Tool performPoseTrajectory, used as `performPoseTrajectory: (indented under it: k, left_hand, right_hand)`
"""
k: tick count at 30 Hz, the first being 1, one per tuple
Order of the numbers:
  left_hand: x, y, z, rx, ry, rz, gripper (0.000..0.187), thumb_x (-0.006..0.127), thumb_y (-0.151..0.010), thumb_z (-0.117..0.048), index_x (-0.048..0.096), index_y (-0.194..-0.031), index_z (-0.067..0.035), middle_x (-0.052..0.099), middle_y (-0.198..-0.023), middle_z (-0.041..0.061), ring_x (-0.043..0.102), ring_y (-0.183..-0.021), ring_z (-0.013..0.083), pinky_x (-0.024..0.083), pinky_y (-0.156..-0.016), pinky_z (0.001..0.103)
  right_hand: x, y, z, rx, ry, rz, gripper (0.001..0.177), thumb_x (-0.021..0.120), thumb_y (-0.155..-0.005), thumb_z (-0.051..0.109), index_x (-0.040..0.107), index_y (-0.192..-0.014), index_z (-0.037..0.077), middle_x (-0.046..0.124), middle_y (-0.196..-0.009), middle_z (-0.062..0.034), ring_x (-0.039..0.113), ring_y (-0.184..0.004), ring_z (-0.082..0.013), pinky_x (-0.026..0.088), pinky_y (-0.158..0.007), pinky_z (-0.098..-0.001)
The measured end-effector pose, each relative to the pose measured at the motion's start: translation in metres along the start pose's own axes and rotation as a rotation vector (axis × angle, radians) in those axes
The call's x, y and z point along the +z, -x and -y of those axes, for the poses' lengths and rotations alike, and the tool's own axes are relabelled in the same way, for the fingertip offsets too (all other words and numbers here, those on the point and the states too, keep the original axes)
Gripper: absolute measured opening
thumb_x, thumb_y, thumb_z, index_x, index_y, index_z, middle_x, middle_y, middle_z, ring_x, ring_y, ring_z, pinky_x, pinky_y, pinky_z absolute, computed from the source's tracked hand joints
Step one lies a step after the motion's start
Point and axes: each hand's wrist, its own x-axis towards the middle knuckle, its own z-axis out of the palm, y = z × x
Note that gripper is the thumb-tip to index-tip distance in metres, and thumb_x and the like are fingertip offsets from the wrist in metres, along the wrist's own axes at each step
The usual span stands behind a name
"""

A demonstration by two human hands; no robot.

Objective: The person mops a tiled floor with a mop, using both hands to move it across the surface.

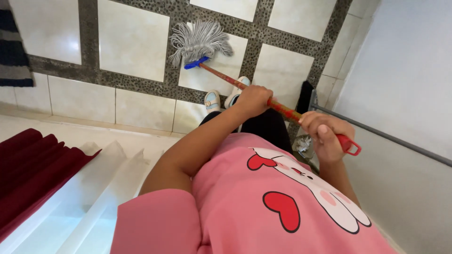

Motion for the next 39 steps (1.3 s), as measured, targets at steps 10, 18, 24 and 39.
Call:
performPoseTrajectory:
  k: [10,18,24,39]
  left_hand:
    - [0.023,-0.086,-0.024,-0.086,0.040,-0.228,0.035,0.066,-0.092,-0.037,0.069,-0.071,-0.009,0.069,-0.070,0.016,0.068,-0.069,0.0390,0.051,-0.068,0.053]
    - [0.090,-0.237,-0.057,0.053,0.095,-0.415,0.035,0.064,-0.094,-0.034,0.068,-0.070,-0.010,0.068,-0.071,0.011,0.068,-0.080,0.0357,0.052,-0.079,0.050]
    - [0.084,-0.284,-0.090,-0.115,0.152,-0.404,0.034,0.067,-0.089,-0.037,0.069,-0.071,-0.009,0.069,-0.077,0.012,0.067,-0.084,0.0362,0.053,-0.077,0.049]
    - [0.086,-0.145,-0.063,-0.625,0.069,-0.880,0.035,0.067,-0.094,-0.026,0.061,-0.065,-0.006,0.064,-0.066,0.015,0.063,-0.073,0.0394,0.049,-0.071,0.052]
  right_hand:
    - [-0.069,-0.061,0.021,-0.067,0.080,0.259,0.044,0.055,-0.104,0.019,0.041,-0.066,0.003,0.047,-0.063,-0.0077,0.052,-0.062,-0.0227,0.052,-0.073,-0.0423]
    - [-0.177,-0.100,0.039,-0.145,0.344,0.412,0.040,0.057,-0.101,0.015,0.044,-0.065,0.002,0.048,-0.063,-0.0090,0.053,-0.061,-0.0256,0.053,-0.081,-0.0473]
    - [-0.261,-0.138,0.030,-0.089,0.159,0.372,0.040,0.056,-0.102,0.020,0.043,-0.069,0.003,0.045,-0.060,-0.0089,0.048,-0.057,-0.0200,0.050,-0.074,-0.0410]
    - [-0.175,-0.181,-0.026,0.026,-0.146,0.898,0.036,0.056,-0.099,0.013,0.046,-0.067,0.001,0.049,-0.064,-0.0103,0.051,-0.060,-0.0248,0.051,-0.072,-0.0451]
